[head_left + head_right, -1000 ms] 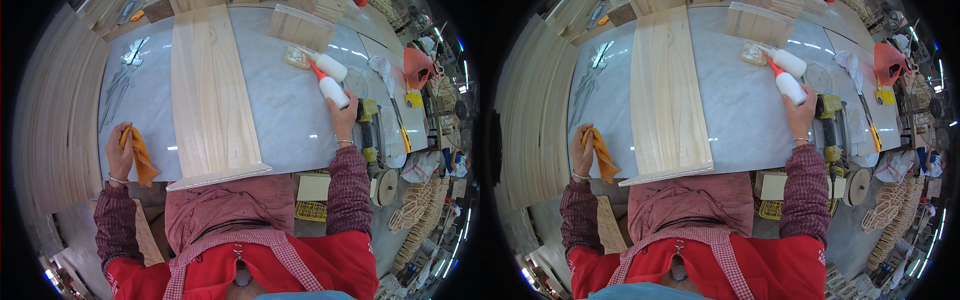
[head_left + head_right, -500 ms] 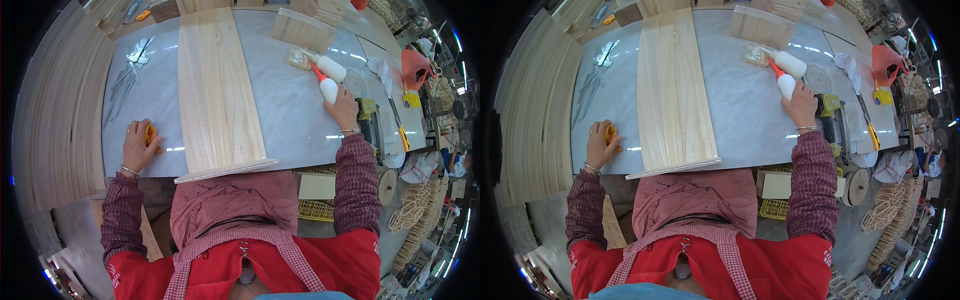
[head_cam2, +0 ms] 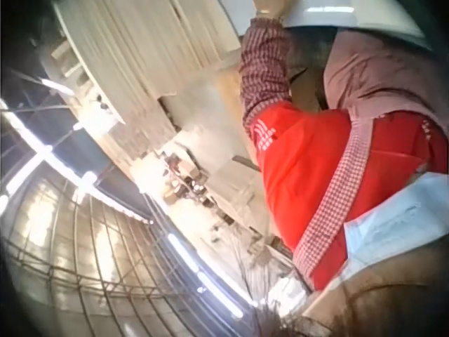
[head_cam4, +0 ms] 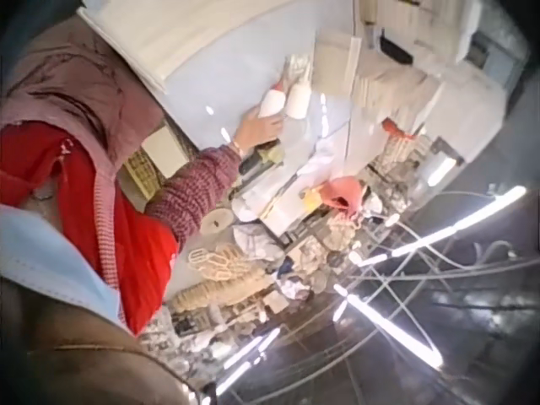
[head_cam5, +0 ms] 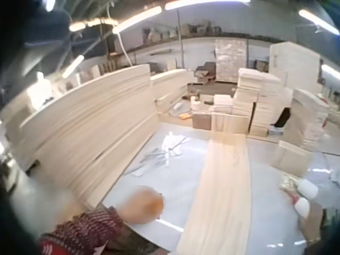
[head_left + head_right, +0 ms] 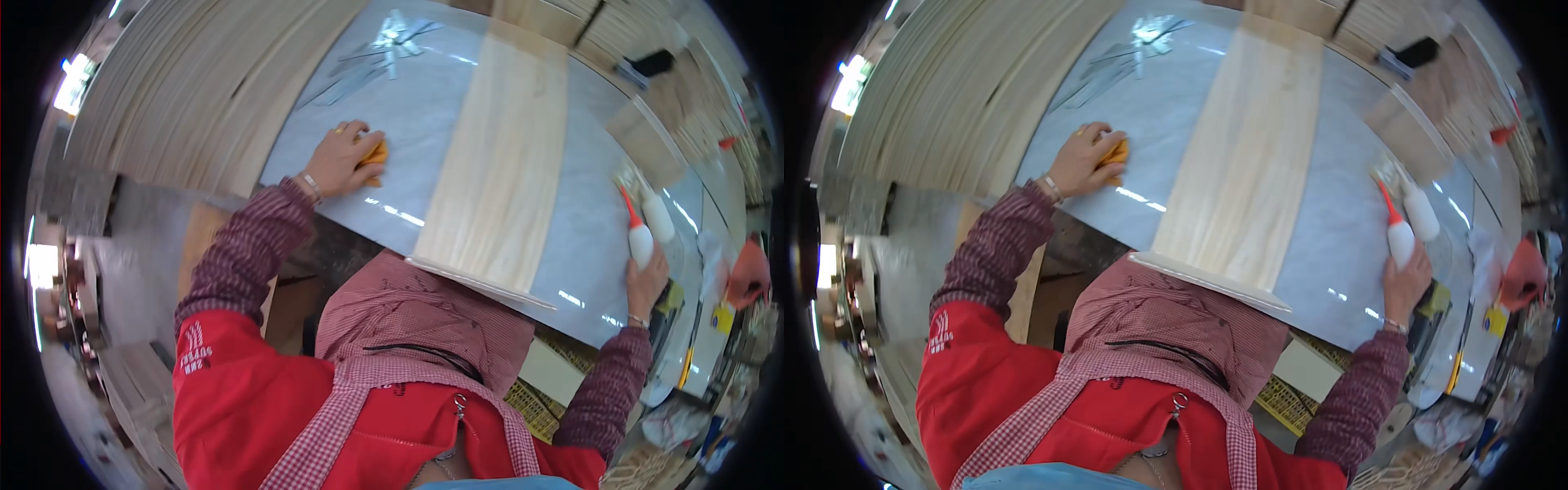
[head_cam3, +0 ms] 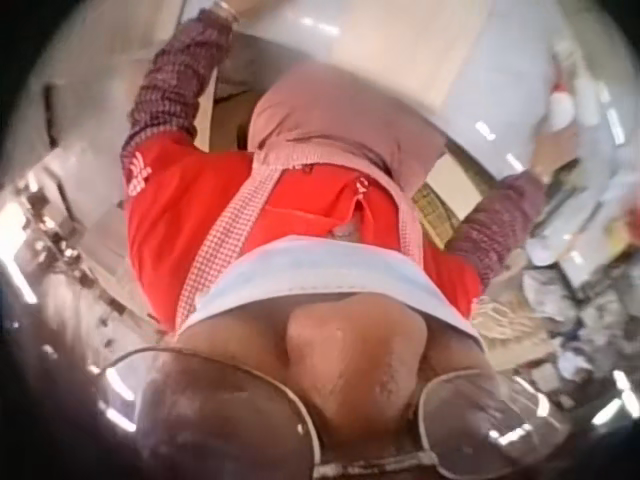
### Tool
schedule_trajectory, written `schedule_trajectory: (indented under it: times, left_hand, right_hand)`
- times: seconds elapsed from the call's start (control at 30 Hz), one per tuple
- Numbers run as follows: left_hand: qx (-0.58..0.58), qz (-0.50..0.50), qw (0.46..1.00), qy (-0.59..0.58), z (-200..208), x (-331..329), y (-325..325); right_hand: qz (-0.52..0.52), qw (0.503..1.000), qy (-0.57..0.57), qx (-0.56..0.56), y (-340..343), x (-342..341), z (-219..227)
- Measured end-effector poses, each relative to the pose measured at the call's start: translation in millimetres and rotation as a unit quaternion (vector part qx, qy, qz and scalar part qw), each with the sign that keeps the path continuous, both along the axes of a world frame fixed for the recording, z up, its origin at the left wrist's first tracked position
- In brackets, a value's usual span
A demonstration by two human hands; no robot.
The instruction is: The person is applying glue to wooden panels and then using a pneumatic stapler to join them into a box structure.
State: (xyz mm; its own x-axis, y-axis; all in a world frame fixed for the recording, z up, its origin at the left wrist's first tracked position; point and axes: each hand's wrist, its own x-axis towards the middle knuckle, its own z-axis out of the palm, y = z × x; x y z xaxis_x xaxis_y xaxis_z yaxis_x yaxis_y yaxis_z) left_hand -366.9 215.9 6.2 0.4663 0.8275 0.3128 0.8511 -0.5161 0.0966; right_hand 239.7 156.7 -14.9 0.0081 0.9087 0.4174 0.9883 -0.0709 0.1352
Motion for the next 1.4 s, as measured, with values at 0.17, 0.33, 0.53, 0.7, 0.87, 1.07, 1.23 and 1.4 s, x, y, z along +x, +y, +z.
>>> schedule_trajectory:
  times: [0.17, 0.33, 0.53, 0.7, 0.87, 1.07, 1.23, 1.4]
  left_hand:
    - [0.015, 0.037, 0.997, 0.062, -11.6, -11.9, 5.5]
    - [0.039, 0.091, 0.993, 0.066, -18.3, -40.9, 9.4]
    - [0.117, 0.124, 0.985, -0.010, -29.1, -32.5, 13.1]
    - [0.059, 0.120, 0.991, -0.024, -14.0, -40.5, -10.3]
    - [0.219, 0.120, 0.960, -0.124, 91.4, -59.0, -49.7]
    - [0.440, 0.281, 0.822, -0.228, 257.3, -144.4, -134.3]
    - [0.264, 0.439, 0.752, -0.415, 273.6, -218.1, -145.0]
    - [0.135, 0.411, 0.721, -0.541, 282.3, -212.0, -141.4]
  right_hand:
    - [0.010, 1.000, 0.016, 0.017, -17.5, -11.0, 24.5]
    - [0.005, 0.997, 0.068, 0.035, -42.2, -36.8, 34.3]
    - [0.053, 0.990, 0.125, 0.044, -64.2, -87.9, 33.8]
    - [0.067, 0.973, 0.221, 0.028, -81.5, -117.2, 29.9]
    - [0.048, 0.972, 0.232, 0.006, -90.7, -119.1, 28.7]
    - [0.068, 0.964, 0.257, 0.014, -81.9, -114.5, 22.4]
    - [0.092, 0.956, 0.277, -0.006, -76.1, -112.6, 32.2]
    - [0.120, 0.943, 0.310, -0.010, -79.5, -120.9, 41.4]
